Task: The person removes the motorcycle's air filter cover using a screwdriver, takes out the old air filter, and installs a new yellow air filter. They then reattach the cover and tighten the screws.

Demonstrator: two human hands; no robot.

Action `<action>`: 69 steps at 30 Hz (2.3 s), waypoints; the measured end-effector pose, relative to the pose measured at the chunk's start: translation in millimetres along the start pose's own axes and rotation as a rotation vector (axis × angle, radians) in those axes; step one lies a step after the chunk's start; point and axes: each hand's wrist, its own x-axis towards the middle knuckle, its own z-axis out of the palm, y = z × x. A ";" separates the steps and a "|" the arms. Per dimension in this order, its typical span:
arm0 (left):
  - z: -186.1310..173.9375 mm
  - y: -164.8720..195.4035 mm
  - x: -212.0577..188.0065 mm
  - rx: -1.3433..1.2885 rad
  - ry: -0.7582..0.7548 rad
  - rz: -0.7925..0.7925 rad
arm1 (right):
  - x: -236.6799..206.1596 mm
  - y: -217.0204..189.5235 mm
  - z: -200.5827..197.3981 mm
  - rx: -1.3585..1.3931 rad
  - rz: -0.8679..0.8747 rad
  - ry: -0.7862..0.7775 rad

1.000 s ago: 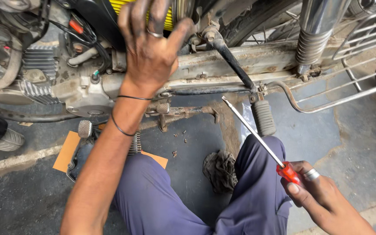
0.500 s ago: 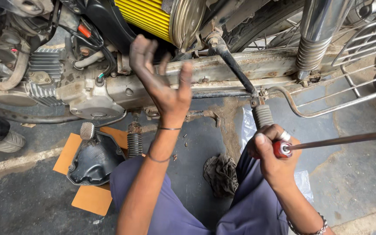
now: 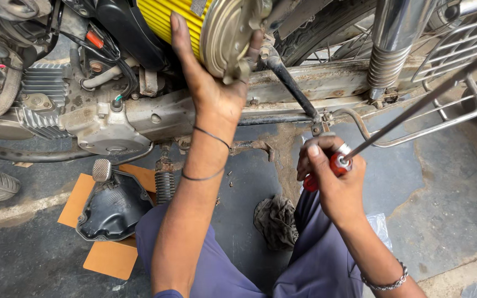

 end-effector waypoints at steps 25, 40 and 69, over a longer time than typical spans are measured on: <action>-42.9 -47.9 -85.1 0.060 -0.294 -0.158 | 25.9 -54.0 -11.1 0.377 0.073 0.016; -27.8 -32.6 -85.7 0.089 -0.260 -0.090 | 25.1 -62.3 -9.7 0.436 0.050 -0.128; -63.4 -14.4 -51.2 0.111 -0.128 -0.027 | 67.1 -71.7 23.1 -0.823 -0.919 -0.060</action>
